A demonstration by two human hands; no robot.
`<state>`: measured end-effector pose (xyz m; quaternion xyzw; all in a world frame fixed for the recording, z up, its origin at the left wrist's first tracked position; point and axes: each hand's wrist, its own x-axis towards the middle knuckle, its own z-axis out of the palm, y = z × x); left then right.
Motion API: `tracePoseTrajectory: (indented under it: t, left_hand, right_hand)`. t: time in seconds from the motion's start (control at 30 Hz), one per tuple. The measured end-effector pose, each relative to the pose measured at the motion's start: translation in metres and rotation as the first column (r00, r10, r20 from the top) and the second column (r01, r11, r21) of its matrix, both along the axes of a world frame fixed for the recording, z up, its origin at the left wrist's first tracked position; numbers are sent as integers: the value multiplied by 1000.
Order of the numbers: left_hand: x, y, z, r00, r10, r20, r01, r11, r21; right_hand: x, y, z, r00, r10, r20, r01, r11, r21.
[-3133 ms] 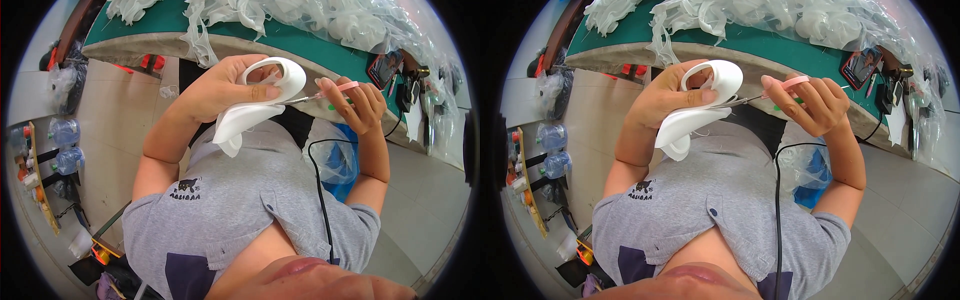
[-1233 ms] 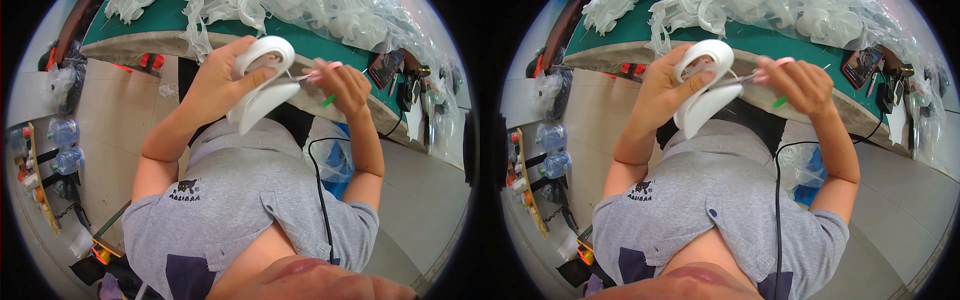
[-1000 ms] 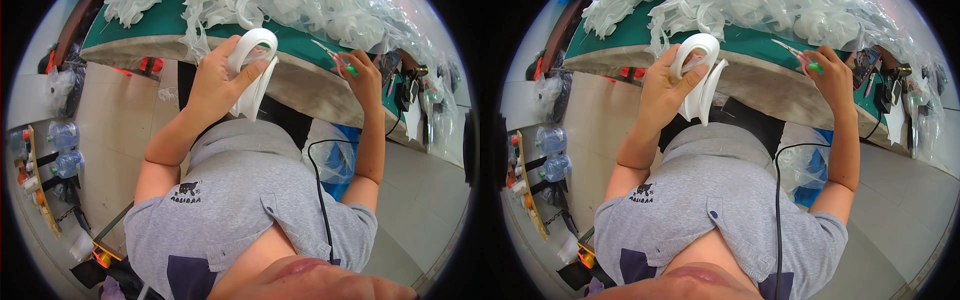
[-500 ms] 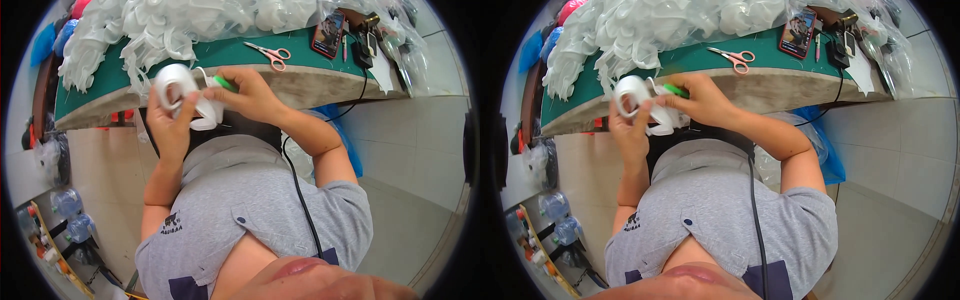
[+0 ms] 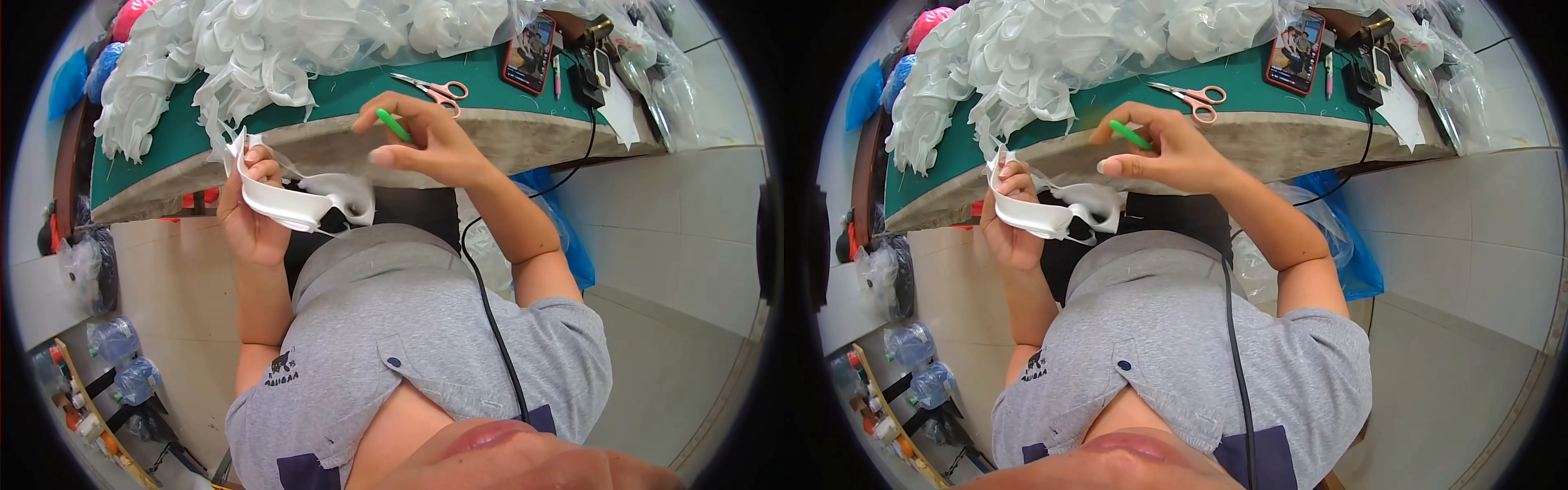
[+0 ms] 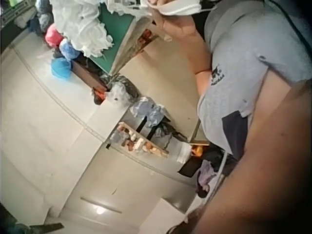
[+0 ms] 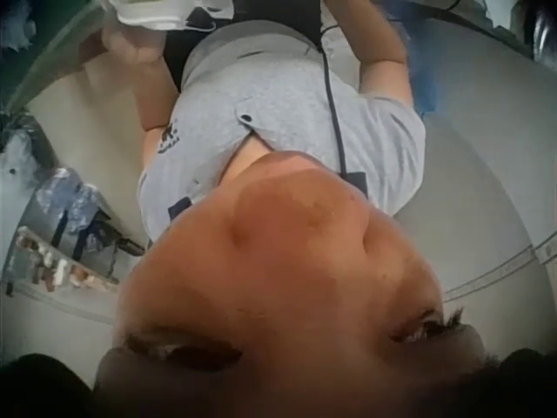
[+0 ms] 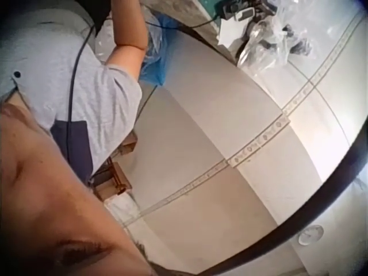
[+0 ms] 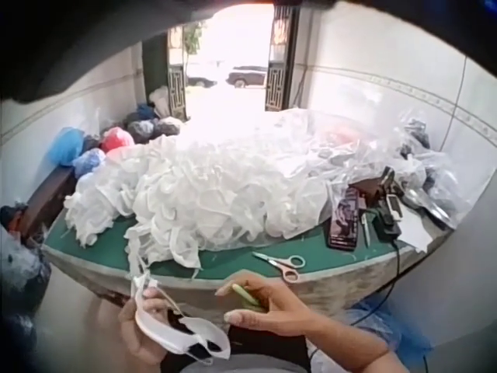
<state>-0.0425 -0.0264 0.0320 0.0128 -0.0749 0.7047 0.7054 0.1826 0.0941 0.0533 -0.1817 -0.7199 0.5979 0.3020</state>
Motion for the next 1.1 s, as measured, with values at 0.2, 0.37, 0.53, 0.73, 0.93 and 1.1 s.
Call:
tracePoseTrajectory:
  t: [0.2, 0.37, 0.53, 0.73, 0.93, 1.1]
  left_hand:
    - [25, 4, 0, 997, -77, -30, 76, 997, -24]
    - [19, 6, 8, 704, -14, -710, -176, 965, -194]
    - [-4, -14, 16, -640, -200, -742, -246, 968, -49]
    - [18, 0, 42, -757, 318, -571, 84, 914, 397]
    - [18, -5, 24, -265, 180, -947, 14, 983, 183]
    - [8, -6, 25, -305, 40, -952, 104, 995, 8]
  right_hand:
    - [-20, -45, 8, 999, -33, 7, 32, 992, 122]
    - [-9, -28, 8, 991, 110, 81, -103, 992, -78]
    - [2, -17, 19, 997, -21, 71, 15, 996, 87]
    - [-12, -25, 0, 951, 121, 285, -229, 895, 384]
    - [-12, -27, 11, 935, 186, 303, -294, 885, 361]
    - [-17, -29, 12, 955, 152, 253, -242, 894, 378]
